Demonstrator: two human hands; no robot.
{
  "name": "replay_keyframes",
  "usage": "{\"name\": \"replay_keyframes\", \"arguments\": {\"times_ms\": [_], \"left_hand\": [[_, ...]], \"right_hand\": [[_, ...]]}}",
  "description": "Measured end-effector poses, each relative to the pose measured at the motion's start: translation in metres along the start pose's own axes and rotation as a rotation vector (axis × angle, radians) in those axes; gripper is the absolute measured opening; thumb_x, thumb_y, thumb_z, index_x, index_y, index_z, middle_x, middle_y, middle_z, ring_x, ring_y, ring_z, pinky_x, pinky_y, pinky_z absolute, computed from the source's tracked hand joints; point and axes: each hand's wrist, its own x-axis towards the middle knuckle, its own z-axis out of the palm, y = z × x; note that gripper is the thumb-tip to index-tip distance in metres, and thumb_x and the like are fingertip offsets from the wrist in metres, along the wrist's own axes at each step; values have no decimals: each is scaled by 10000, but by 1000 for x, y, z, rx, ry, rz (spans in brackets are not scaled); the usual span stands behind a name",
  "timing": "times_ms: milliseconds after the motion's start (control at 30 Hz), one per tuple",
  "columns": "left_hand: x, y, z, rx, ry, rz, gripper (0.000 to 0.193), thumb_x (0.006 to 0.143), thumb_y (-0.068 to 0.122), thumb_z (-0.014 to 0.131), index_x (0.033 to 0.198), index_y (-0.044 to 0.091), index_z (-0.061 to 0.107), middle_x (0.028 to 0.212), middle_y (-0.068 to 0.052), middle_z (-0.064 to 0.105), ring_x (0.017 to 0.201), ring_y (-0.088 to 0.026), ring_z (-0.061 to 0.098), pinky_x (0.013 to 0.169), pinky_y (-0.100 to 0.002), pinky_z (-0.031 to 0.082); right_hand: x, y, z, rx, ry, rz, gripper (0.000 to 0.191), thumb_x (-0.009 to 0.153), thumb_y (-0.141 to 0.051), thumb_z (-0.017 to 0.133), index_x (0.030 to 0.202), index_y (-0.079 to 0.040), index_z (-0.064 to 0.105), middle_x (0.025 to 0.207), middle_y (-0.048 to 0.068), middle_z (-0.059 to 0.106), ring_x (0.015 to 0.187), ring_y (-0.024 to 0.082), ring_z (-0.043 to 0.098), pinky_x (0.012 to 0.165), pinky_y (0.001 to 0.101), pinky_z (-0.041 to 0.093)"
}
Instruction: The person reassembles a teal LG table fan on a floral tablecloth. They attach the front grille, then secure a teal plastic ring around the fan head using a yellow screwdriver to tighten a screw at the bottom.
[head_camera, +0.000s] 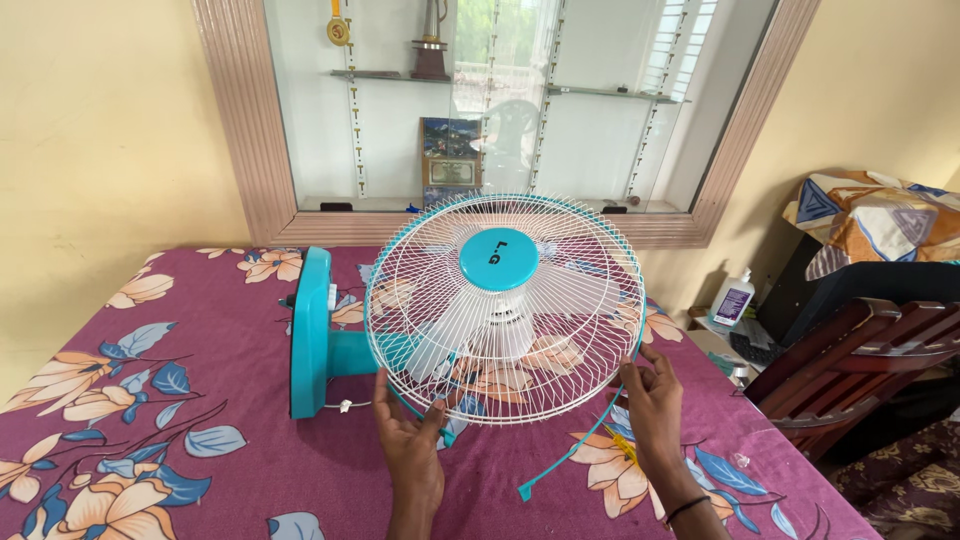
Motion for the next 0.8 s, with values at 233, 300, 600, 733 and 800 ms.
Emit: {"name": "replay_keyframes", "arguments": {"times_ms": [233,300,600,733,800], "left_hand": [[2,-9,-5,-14,16,-14,747,832,-93,663,1481,96,346,1518,-190,427,1010,-302,745,825,-368,663],[3,-11,-6,4,26,6,789,827,-97,671,1510,102,331,1539,-171,411,1018,-277,722,820,-364,658],[3,-6,-4,18,35,-23,993,804,-89,683,1625,165,187,1521,-161,485,1018,-240,704,792,-368,647],[4,-7,-5,-19,20,-73,1023,801,-52,682,1626,193,129,1467,-122,541,981,-245,731,788,-351,650],[6,-9,-7,-34,2,-77,1033,801,-40,687,1628,191,113,1423,-121,579,977,-237,735,789,-342,648]], "right_hand": [[0,1,0,18,2,22,449,988,-164,614,1392,15,537,801,104,724,705,162,694,639,312,571],[0,2,0,28,-3,12,450,986,-162,618,1390,18,537,804,101,721,710,159,691,639,310,575],[1,3,-1,36,-8,7,461,989,-180,627,1397,14,536,812,97,709,712,156,679,640,310,563],[0,0,-1,9,-9,29,459,986,-189,618,1393,8,540,817,96,725,713,162,692,646,320,575],[0,-1,-1,5,-8,27,457,988,-192,618,1391,9,543,820,98,726,718,161,695,650,320,576]]}}
